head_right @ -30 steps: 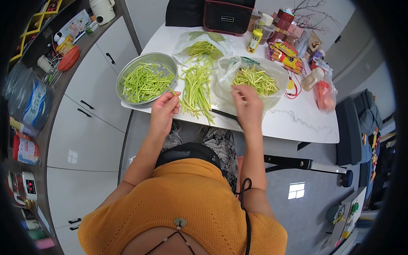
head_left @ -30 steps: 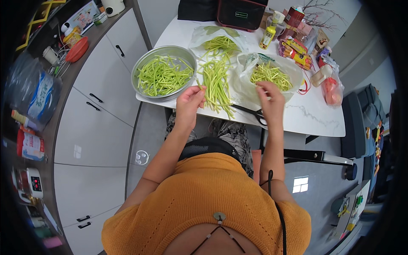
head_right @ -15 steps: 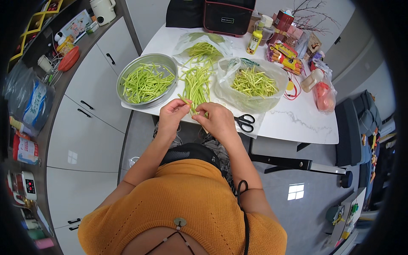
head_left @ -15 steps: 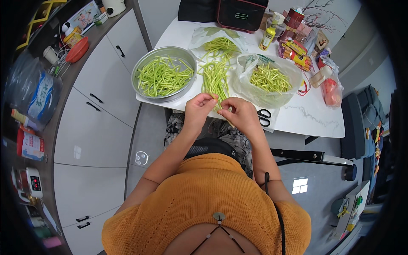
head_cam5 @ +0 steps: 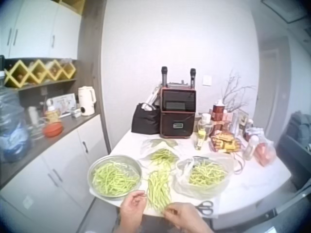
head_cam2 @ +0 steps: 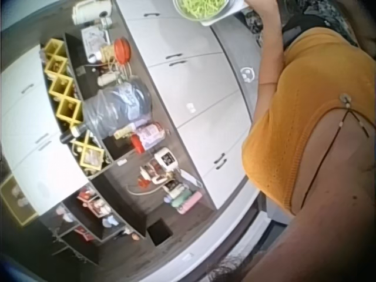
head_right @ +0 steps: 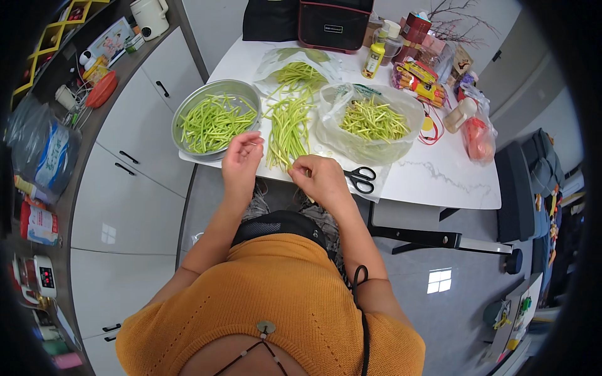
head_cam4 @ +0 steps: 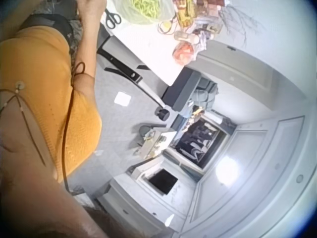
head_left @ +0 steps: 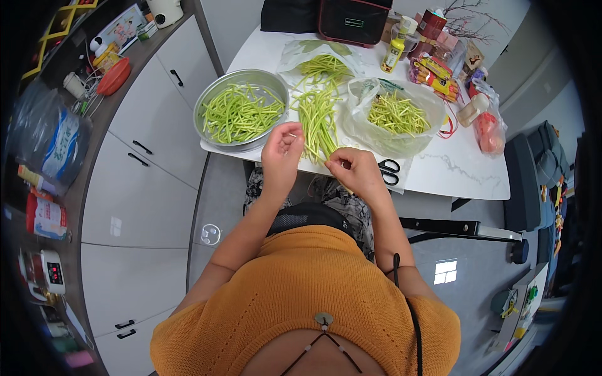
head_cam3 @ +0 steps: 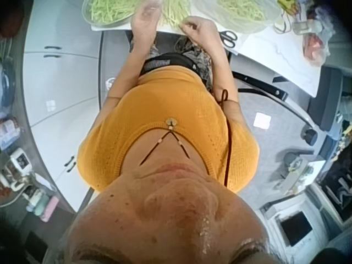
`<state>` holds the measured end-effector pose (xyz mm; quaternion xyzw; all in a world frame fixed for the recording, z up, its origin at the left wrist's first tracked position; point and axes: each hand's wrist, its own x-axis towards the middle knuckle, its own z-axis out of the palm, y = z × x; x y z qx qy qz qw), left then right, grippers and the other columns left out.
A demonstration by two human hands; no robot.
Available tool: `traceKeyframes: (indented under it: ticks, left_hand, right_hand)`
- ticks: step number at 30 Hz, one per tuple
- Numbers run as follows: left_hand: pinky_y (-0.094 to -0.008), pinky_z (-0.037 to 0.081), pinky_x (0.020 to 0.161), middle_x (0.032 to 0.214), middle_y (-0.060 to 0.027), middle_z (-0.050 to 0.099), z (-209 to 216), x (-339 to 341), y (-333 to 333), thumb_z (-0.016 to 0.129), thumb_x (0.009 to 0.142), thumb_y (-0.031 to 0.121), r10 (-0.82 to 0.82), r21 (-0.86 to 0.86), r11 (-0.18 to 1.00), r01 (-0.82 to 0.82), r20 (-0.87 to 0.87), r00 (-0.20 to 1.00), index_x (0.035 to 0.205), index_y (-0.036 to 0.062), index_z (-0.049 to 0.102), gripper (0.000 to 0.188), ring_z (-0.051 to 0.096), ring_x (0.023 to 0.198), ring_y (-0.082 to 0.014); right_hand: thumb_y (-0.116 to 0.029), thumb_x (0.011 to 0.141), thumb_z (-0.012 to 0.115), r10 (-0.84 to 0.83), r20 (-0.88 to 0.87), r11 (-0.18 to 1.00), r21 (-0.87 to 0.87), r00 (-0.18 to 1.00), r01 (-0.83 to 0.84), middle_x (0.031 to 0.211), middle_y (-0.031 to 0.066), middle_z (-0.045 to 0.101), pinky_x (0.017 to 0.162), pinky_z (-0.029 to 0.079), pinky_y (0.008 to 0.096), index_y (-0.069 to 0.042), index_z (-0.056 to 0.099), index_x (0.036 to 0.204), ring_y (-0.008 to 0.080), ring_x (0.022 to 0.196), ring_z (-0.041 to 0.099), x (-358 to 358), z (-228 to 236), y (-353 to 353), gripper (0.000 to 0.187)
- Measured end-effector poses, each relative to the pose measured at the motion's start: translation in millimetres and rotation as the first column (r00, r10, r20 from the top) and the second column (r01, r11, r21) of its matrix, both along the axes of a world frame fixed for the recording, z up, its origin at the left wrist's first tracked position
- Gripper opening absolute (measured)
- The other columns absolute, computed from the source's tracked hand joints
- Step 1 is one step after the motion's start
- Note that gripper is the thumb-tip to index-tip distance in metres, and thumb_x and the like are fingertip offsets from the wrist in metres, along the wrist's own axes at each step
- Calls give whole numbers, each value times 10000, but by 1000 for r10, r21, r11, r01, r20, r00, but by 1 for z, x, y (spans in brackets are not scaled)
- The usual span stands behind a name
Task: The person prepares long green vegetable strands by hand, peeling or separating them and placing them into a bowl and a plastic bag.
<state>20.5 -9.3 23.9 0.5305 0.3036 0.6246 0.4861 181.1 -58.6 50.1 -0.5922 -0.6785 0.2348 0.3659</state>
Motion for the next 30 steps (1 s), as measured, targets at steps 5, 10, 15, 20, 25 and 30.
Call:
traceKeyframes:
  ticks: [5, 10, 15, 20, 25, 30]
  left_hand:
    - [-303, 430, 754, 1032, -68, 570, 26, -2, -3, 603, 712, -29, 479, 690, 723, -47, -451, 753, 951, 56, 641, 256, 520, 858, -205]
    - [-339, 434, 740, 983, -48, 596, 18, -3, 2, 623, 670, 12, 616, 776, 630, -33, -473, 630, 880, 70, 663, 222, 539, 862, -244]
    - [-320, 449, 676, 795, -70, 629, 7, 2, -1, 652, 676, 14, 382, 610, 792, 16, -516, 766, 853, 34, 663, 178, 562, 761, -233]
    - [-309, 452, 647, 760, -94, 630, 7, 9, -14, 649, 703, 9, 234, 487, 872, 44, -495, 837, 851, 4, 653, 148, 565, 735, -236]
    - [-313, 450, 657, 772, -101, 630, 10, 10, -16, 633, 720, 6, 227, 501, 864, 58, -489, 842, 859, -4, 648, 141, 562, 742, -242]
    - [-314, 449, 666, 771, -101, 628, 8, 10, -15, 628, 721, 2, 209, 488, 871, 58, -474, 855, 856, -13, 642, 137, 562, 748, -243]
  right_hand:
    - [-168, 729, 637, 4, -12, 999, -53, 1000, -4, 591, 106, 547, 511, 409, 296, -13, 615, 735, 204, 510, 505, 6, 0, -1, 156]
    - [-134, 752, 643, 3, -208, 997, -71, 978, -18, 576, 25, 509, 487, 363, 232, 5, 608, 748, 75, 513, 417, 7, 0, -3, 144]
    - [-95, 774, 640, 83, -379, 996, 45, 922, -71, 630, -12, 505, 492, 328, 200, 15, 608, 779, 41, 541, 390, 11, -5, -2, 115]
    - [-73, 788, 642, 106, -451, 989, 137, 886, -49, 646, -24, 505, 501, 319, 185, 12, 612, 800, 34, 555, 391, 10, -3, -3, 90]
    - [-43, 756, 672, 78, -521, 994, 106, 850, -26, 665, -41, 511, 500, 310, 161, -7, 623, 797, 14, 555, 381, 7, -2, -4, 73]
    - [-27, 720, 698, 94, -627, 996, 65, 773, -68, 736, -44, 516, 500, 303, 148, -17, 651, 880, 2, 548, 360, 6, 2, -3, 167]
